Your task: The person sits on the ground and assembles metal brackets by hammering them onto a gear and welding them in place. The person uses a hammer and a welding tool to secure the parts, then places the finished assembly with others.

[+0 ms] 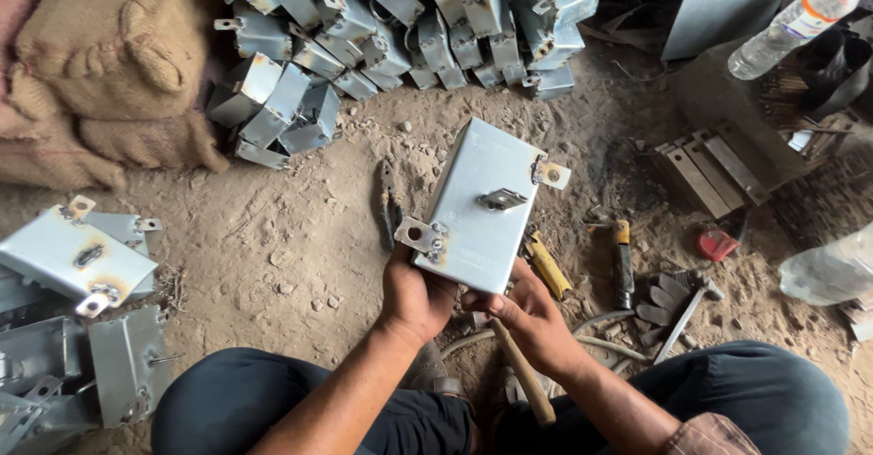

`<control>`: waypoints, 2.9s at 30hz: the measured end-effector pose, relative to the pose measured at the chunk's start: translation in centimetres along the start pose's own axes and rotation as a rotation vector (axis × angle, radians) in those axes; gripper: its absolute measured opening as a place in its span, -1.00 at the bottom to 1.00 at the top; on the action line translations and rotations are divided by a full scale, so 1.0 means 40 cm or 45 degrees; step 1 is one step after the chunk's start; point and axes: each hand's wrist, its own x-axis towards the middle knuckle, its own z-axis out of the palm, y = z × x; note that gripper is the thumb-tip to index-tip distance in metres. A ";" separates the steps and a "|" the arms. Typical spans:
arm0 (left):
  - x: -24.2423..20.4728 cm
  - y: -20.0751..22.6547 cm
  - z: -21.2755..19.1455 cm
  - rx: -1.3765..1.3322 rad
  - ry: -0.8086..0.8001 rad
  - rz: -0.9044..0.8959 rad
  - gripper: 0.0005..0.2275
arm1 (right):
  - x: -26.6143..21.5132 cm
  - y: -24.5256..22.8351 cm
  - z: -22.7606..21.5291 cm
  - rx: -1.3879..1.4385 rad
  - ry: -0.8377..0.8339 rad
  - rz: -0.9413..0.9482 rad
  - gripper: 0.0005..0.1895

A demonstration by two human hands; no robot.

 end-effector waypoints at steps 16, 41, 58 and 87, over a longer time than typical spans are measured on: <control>-0.025 0.033 0.033 -0.168 -0.176 -0.010 -0.53 | 0.002 -0.049 0.030 0.008 -0.056 0.045 0.12; -0.025 0.040 0.049 -0.282 0.003 -0.027 -0.44 | -0.001 -0.055 0.023 -0.010 -0.092 -0.065 0.30; 0.021 -0.008 -0.028 -0.081 0.304 -0.070 -0.49 | 0.015 -0.013 0.022 0.315 0.044 0.059 -0.43; -0.015 0.021 0.034 0.004 -0.081 -0.104 -0.62 | 0.023 0.068 -0.009 0.546 0.103 0.141 -0.65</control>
